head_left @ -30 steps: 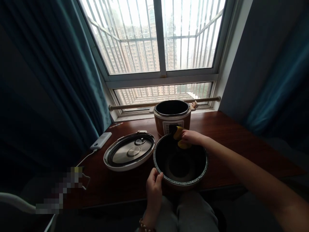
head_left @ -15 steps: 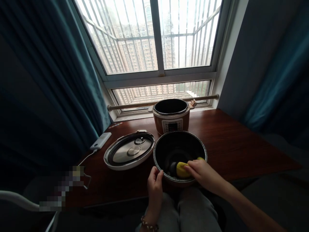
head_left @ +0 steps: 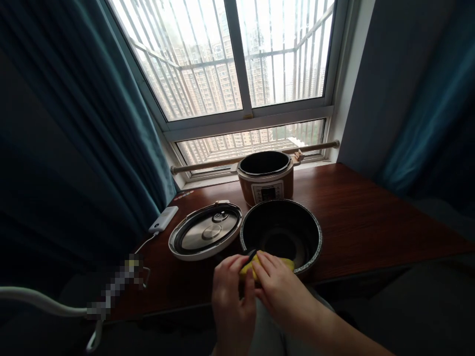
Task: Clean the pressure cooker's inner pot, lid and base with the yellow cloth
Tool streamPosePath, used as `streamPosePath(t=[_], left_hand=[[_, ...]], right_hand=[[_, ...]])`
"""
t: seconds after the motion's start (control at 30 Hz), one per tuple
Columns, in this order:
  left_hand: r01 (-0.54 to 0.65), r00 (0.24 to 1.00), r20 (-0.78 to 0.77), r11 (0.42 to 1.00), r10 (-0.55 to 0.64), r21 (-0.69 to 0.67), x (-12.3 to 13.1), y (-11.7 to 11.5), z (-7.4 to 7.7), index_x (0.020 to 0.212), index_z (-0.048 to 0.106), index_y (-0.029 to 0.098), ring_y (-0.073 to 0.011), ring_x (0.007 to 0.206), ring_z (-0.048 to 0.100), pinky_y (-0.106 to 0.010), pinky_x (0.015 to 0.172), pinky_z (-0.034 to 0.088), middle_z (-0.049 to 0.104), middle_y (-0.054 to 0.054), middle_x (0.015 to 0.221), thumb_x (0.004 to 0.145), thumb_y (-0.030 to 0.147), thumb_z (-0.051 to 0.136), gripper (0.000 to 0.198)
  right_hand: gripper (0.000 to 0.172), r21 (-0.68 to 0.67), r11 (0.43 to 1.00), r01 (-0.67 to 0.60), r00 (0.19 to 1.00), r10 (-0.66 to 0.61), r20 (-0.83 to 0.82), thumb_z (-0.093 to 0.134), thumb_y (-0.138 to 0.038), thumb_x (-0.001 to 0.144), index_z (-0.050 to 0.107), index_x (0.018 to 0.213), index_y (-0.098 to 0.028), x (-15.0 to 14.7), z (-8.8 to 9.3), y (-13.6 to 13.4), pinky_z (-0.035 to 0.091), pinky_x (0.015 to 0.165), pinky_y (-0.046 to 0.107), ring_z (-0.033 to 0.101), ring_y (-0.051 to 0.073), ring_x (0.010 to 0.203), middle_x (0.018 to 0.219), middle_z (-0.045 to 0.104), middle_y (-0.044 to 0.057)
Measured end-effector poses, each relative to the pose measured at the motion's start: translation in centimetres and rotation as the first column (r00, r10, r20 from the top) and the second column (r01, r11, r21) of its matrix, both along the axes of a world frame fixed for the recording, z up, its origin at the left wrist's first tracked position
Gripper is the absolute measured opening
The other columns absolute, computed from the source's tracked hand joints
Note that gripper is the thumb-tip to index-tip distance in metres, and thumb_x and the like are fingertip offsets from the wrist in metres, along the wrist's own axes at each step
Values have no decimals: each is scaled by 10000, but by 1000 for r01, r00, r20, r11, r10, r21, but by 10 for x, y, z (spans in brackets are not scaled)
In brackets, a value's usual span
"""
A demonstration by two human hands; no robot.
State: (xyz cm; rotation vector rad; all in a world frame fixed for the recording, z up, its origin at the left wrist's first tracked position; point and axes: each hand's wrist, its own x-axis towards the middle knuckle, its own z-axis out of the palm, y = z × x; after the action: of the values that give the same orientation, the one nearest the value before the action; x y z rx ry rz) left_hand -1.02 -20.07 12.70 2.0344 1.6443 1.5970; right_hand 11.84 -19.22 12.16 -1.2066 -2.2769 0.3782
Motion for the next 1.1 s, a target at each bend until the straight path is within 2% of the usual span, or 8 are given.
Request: streamPosePath(t=[0.1, 0.2, 0.3, 0.37, 0.43, 0.53, 0.7, 1.1], left_hand=[[233, 958, -144, 965, -248, -118, 23, 8, 6, 1070, 585, 205, -228, 1007, 536, -359, 883, 407, 596, -94, 1085, 861, 206, 426, 263], [299, 890, -270, 917, -368, -266, 38, 18, -3, 1094, 581, 187, -230, 944, 554, -400, 870, 396, 629, -98, 1023, 896, 217, 360, 298], [237, 844, -421, 935, -333, -265, 45, 21, -13, 961, 617, 183, -240, 879, 539, -442, 870, 350, 640, -82, 883, 881, 239, 410, 229], [222, 813, -481, 939, -327, -262, 46, 21, -16, 841, 613, 189, -231, 845, 527, -441, 862, 332, 625, -65, 809, 873, 251, 428, 198], [247, 777, -513, 926, -365, -285, 43, 22, -16, 759, 586, 194, -213, 803, 518, -419, 833, 334, 606, -52, 765, 877, 264, 420, 216], [304, 721, -539, 898, -435, -318, 32, 26, -13, 735, 560, 194, -196, 768, 504, -385, 789, 342, 589, -47, 753, 879, 287, 417, 224], [389, 639, -541, 836, -547, -386, 2, 45, -2, 735, 551, 196, -177, 784, 497, -366, 842, 338, 586, -32, 757, 870, 262, 413, 204], [395, 491, -623, 793, -609, -463, -39, 146, 20, 766, 564, 185, -192, 1012, 474, -351, 961, 361, 570, -47, 969, 776, 114, 444, 140]], right_hand=[[462, 0, 993, -119, 993, 119, -6, 494, -174, 803, 494, 1258, -93, 17, 2, -6, 320, 1043, 451, 408, 293, 1241, 1320, 464, 188], [328, -147, 976, -162, 982, 145, -122, 424, -180, 849, 596, 1128, -191, 52, 11, 6, 396, 995, 342, 511, 203, 1152, 1226, 572, 88], [316, -115, 964, 241, 944, -261, -203, 386, -227, 870, 612, 1082, -168, 88, 3, 35, 395, 989, 363, 517, 214, 1143, 1205, 582, 105], [410, -38, 834, 551, 810, -545, -215, 410, -254, 853, 526, 1199, -68, 102, -14, 57, 335, 1030, 430, 406, 275, 1247, 1298, 483, 189], [538, -50, 749, 661, 729, -657, -192, 431, -279, 838, 409, 1288, 14, 110, -33, 73, 341, 1021, 448, 360, 309, 1274, 1337, 414, 248], [546, -165, 747, 644, 727, -665, -171, 383, -257, 844, 371, 1320, 12, 115, -52, 84, 403, 968, 419, 462, 298, 1200, 1288, 474, 243], [514, -242, 752, 613, 729, -656, -192, 326, -194, 834, 413, 1319, -47, 123, -53, 83, 426, 939, 390, 555, 263, 1105, 1195, 575, 188], [533, -256, 765, 591, 742, -640, -198, 330, -185, 820, 402, 1320, -16, 124, -51, 83, 431, 924, 351, 553, 263, 1106, 1194, 573, 195]])
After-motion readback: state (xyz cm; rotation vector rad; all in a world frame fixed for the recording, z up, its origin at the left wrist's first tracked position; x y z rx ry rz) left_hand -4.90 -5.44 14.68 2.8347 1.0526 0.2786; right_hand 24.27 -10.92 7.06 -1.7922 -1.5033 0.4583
